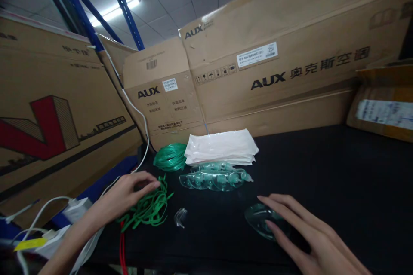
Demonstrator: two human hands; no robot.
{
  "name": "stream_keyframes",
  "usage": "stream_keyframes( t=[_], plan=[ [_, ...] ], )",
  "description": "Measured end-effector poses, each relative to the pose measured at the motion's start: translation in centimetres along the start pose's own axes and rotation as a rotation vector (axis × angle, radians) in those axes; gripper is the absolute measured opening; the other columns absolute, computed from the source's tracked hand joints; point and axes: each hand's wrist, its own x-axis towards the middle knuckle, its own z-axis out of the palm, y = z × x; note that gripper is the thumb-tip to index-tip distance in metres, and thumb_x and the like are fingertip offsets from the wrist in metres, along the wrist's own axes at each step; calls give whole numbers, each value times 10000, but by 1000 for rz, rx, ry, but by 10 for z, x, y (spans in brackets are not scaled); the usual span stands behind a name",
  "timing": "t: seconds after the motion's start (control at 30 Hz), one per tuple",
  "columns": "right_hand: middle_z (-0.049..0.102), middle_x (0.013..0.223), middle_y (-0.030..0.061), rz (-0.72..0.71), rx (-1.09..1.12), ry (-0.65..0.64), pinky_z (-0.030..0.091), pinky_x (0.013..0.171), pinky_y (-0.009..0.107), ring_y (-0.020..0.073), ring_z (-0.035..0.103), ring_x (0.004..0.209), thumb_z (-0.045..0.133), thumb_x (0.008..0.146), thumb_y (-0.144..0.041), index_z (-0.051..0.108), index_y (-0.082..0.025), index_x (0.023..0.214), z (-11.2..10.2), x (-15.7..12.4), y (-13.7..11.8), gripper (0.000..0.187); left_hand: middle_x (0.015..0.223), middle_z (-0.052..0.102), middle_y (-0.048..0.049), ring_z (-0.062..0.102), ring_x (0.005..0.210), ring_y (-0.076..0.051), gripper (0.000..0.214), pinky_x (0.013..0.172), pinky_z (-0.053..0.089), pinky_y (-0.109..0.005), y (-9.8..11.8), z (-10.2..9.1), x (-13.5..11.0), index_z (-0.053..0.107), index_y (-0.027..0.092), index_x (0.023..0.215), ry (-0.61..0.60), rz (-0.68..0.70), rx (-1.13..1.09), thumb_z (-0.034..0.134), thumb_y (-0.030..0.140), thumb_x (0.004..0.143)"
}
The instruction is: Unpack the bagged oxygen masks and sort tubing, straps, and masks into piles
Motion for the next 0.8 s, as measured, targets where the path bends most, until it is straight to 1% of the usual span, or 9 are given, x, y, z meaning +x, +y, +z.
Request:
stream_keyframes(
  t=[0.1,0.17,0.23,0.33,0.4,0.53,0.67,0.73,0.8],
  plan=[
    [601,1460,4,-56,-70,-125,462,1147,481,320,597,1305,640,931,-400,589,-399,1407,7,-1,12,479,895,709,-27,656,847,-230,364,775,464,-299,-7,10,-18,729,230,887,-66,-33,61,568,555,913],
    [592,1468,19,-46,-80,-122,464,1144,473,319,590,1313,620,945,-407,576,-378,1421,9,-1,14,479,895,680,-22,646,836,-222,304,763,450,-294,-13,17,-22,727,237,890,-93,-38,71,606,515,891],
    [600,1458,29,-17,-79,-82,454,1150,462,313,586,1318,606,955,-412,581,-358,1417,9,1,8,465,901,670,-21,645,828,-211,255,759,442,-288,-17,22,-22,732,241,888,-105,-39,60,587,451,904],
    [639,1409,32,-12,-57,-35,483,1125,415,293,627,1272,611,950,-416,626,-340,1368,6,5,-9,425,886,682,-22,636,785,-200,270,731,435,-280,-19,17,-17,747,244,871,-92,-34,68,547,419,916],
    [661,1374,36,-27,-44,-23,525,1080,371,277,661,1227,616,946,-411,653,-329,1338,3,8,-19,402,861,695,-23,623,744,-200,310,701,433,-280,-18,3,-13,758,243,869,-44,-29,89,547,468,906],
    [717,1271,37,-97,-43,51,585,969,272,227,723,1119,627,945,-373,686,-320,1290,-1,15,-32,353,906,726,-43,631,762,-217,382,717,450,-298,-9,-47,-9,755,211,893,187,-51,114,562,539,872],
    [762,1159,53,-196,-45,128,603,892,223,204,763,1015,651,930,-331,727,-289,1228,-3,21,-36,310,898,720,-23,643,803,-206,360,707,441,-275,14,-100,-4,724,198,1016,512,-120,174,609,508,872],
    [768,1142,59,-217,-47,147,600,892,221,204,768,1000,674,913,-315,736,-277,1211,-2,22,-36,307,872,703,-11,631,769,-182,339,685,422,-259,30,-119,3,734,197,1007,675,-70,257,617,489,880],
    [764,1157,61,-213,-39,138,597,899,224,208,764,1013,692,901,-309,729,-277,1223,-1,21,-36,326,835,687,-8,607,715,-152,319,687,422,-250,48,-131,14,747,176,994,821,0,328,618,449,890]
  ],
)
